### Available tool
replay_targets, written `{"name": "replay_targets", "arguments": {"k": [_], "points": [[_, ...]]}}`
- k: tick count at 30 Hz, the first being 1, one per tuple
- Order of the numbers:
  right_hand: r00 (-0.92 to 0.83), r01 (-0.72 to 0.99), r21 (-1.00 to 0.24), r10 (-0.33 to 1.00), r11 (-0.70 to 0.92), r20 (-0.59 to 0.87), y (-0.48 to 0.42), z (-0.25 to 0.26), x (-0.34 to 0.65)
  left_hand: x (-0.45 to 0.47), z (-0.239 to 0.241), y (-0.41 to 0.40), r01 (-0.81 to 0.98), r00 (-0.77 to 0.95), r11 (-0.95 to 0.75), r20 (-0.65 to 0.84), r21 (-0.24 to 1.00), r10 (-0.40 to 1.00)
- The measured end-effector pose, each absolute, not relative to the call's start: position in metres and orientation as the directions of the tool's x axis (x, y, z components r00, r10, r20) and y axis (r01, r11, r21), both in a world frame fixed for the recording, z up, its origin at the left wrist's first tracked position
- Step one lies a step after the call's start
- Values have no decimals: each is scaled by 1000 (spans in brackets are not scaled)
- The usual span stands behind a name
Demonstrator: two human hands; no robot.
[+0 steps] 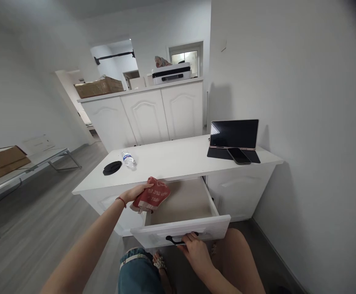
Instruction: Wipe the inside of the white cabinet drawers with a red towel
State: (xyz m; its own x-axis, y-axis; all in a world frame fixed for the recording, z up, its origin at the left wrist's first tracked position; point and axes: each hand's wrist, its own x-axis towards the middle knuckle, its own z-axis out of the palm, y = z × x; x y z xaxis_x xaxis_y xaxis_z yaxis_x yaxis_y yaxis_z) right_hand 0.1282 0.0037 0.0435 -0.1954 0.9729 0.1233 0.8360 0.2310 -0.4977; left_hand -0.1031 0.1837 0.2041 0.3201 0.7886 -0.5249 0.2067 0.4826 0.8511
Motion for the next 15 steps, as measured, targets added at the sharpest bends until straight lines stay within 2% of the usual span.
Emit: {"name": "replay_targets", "arguments": {"k": [3, 6, 8, 12, 15], "points": [[-198, 820, -522, 972, 234, 125, 4, 43, 129, -71, 190, 180, 459, 351, 389, -565, 799, 747], [-202, 810, -537, 971, 238, 126, 5, 42, 129, -39, 162, 170, 711, 371, 255, -657, 656, 657], [-201, 809, -538, 971, 237, 125, 5, 41, 130, -23, 144, 167, 800, 374, 173, -702, 575, 606], [-200, 808, -537, 970, 241, 135, 6, 39, 131, -10, 126, 176, 855, 475, -102, -687, 509, 549], [-201, 806, -540, 970, 243, 136, 6, 37, 130, -3, 120, 181, 833, 539, -226, -647, 505, 539]]}}
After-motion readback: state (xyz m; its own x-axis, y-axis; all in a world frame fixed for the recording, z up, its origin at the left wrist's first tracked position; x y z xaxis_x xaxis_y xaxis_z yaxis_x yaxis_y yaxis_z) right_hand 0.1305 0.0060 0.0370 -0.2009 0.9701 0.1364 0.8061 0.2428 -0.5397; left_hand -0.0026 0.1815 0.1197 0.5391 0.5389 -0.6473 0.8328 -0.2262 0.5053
